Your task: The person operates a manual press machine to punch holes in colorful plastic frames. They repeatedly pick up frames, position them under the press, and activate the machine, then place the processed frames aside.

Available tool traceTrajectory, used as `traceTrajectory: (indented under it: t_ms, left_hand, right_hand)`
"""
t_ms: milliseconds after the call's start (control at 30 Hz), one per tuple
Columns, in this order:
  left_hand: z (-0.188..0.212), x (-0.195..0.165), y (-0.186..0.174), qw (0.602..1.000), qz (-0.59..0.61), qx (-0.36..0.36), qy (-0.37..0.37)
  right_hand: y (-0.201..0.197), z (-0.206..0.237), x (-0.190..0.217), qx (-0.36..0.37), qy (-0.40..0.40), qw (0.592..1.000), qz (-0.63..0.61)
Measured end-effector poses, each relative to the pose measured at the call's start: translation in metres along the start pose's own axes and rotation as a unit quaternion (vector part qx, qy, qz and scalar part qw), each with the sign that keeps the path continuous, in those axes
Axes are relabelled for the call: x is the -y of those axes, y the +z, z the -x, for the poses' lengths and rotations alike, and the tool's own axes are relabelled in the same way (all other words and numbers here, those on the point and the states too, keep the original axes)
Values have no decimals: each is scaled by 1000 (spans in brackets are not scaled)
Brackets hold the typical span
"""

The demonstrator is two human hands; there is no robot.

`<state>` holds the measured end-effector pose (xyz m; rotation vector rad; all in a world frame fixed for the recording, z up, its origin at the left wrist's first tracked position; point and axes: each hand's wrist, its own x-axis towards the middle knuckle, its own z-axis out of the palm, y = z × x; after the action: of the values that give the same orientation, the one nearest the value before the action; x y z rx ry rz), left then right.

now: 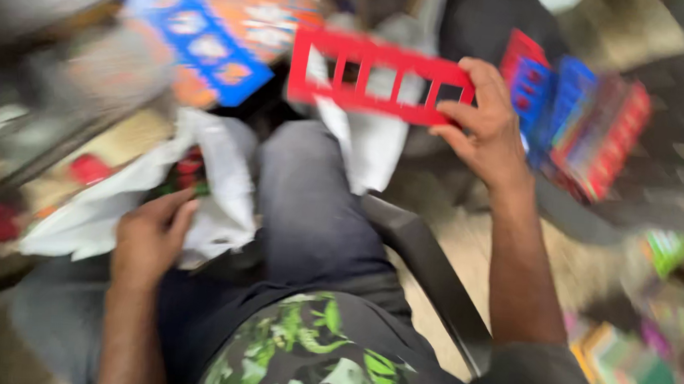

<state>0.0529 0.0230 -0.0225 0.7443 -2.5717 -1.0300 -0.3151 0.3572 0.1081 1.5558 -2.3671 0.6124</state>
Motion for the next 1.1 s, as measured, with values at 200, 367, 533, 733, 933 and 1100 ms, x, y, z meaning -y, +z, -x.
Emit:
traceTrajectory:
  t_ms: [200, 367, 533, 733, 933, 1100]
  left_hand:
    - [15, 34, 27, 992, 109, 40, -49]
    - [24, 56, 24, 996, 40, 27, -69]
    - [24, 53, 29, 991, 90, 44, -86]
    - [25, 42, 22, 996, 43, 38, -72]
    - [18, 42, 13, 996, 36, 22, -73]
    - [26, 23, 3, 997, 41, -38, -48]
  right_hand:
    - [-49, 159, -97, -260, 334, 906, -1]
    - [-77, 216, -166, -286, 519, 801, 83]
    - [-72, 210, -192, -173, 625, 736, 192]
    - [-53, 159, -167, -212, 527, 783, 253]
    - [74, -3, -25, -141, 113, 983, 22]
    - [168, -119, 88, 29, 24, 999, -13]
